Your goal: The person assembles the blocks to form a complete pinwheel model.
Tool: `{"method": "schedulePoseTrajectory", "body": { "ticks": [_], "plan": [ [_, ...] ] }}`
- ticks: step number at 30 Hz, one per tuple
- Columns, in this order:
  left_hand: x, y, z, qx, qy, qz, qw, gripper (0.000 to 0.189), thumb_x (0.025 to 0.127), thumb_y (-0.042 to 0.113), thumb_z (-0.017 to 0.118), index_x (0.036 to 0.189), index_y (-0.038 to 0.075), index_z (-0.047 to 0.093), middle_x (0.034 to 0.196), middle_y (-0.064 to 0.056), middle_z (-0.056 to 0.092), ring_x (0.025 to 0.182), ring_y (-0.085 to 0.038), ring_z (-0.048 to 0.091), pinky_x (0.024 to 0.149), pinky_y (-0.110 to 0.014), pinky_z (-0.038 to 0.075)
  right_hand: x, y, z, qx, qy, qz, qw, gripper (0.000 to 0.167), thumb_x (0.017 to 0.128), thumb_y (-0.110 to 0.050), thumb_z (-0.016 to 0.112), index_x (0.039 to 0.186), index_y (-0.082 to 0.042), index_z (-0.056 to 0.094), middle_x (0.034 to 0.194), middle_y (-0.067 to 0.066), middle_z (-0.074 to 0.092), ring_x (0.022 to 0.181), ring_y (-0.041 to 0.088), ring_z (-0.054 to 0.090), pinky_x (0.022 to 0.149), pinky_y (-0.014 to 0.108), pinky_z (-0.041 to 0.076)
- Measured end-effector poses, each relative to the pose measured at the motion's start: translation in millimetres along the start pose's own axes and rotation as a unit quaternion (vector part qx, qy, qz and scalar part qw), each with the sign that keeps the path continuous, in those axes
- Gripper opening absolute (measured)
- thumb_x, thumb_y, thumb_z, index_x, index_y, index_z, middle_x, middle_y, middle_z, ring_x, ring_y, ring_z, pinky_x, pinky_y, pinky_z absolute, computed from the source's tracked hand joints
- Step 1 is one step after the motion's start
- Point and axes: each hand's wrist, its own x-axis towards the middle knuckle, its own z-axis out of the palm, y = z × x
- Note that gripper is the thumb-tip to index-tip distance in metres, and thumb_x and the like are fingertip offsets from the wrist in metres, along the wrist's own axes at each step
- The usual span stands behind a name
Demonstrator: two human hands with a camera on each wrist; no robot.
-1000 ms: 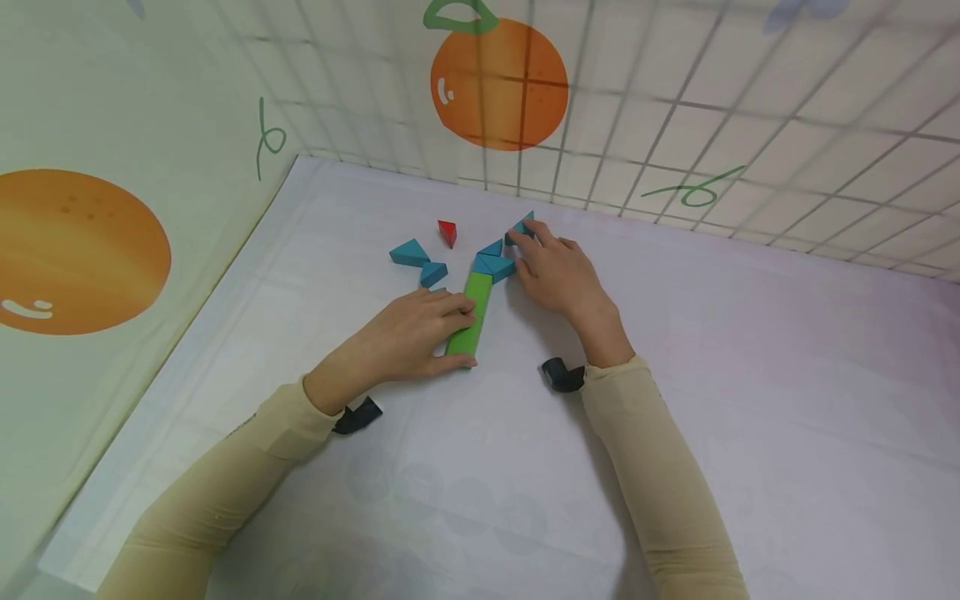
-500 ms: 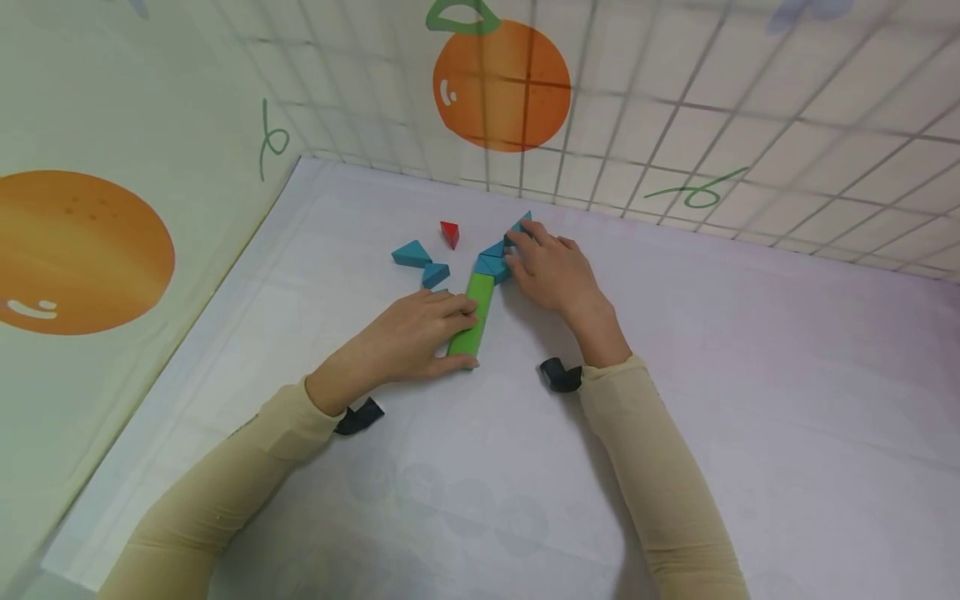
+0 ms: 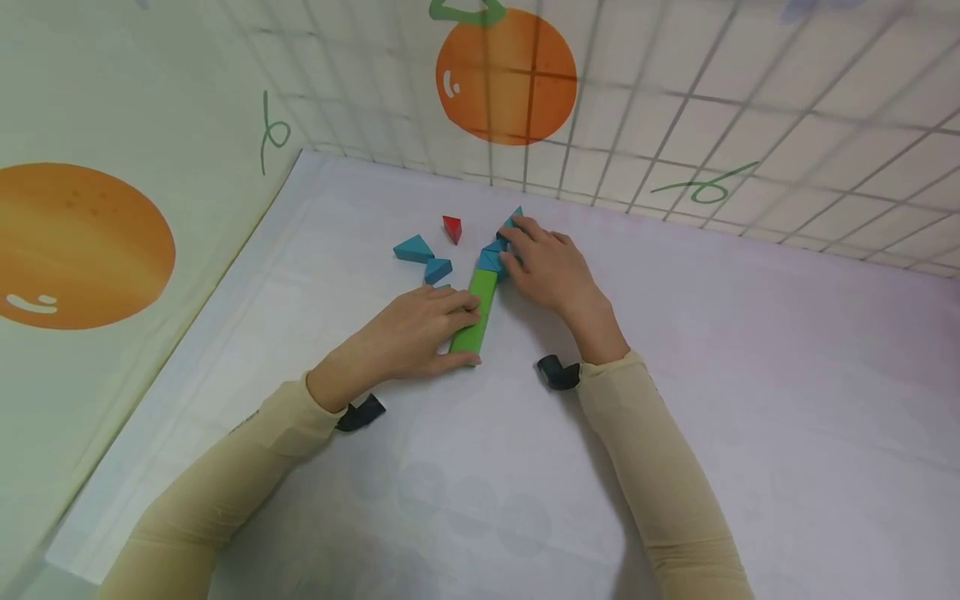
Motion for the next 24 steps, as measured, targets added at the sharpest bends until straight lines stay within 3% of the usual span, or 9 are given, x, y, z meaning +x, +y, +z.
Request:
{"method": "schedulePoseTrajectory", "body": {
  "ticks": [24],
  "plan": [
    [0.6,0.7,-2.4,-0.007,-0.01,-0.005,0.9999,0.053,0.086,0.05,0.07,0.117,0.006,0.07,0.119,-0.002,0.063,0.104,-0.019,0.062,0.087,-0.032,0.05,0.7,-9.9,1.0,-0.013,-0.012,-0.017,0.9997,0.047,0.103,-0.027,0.049,0.146,-0.008,0.045,0.156,0.014,0.036,0.145,0.032,0.033,0.114,0.055,0.03]
  ]
}}
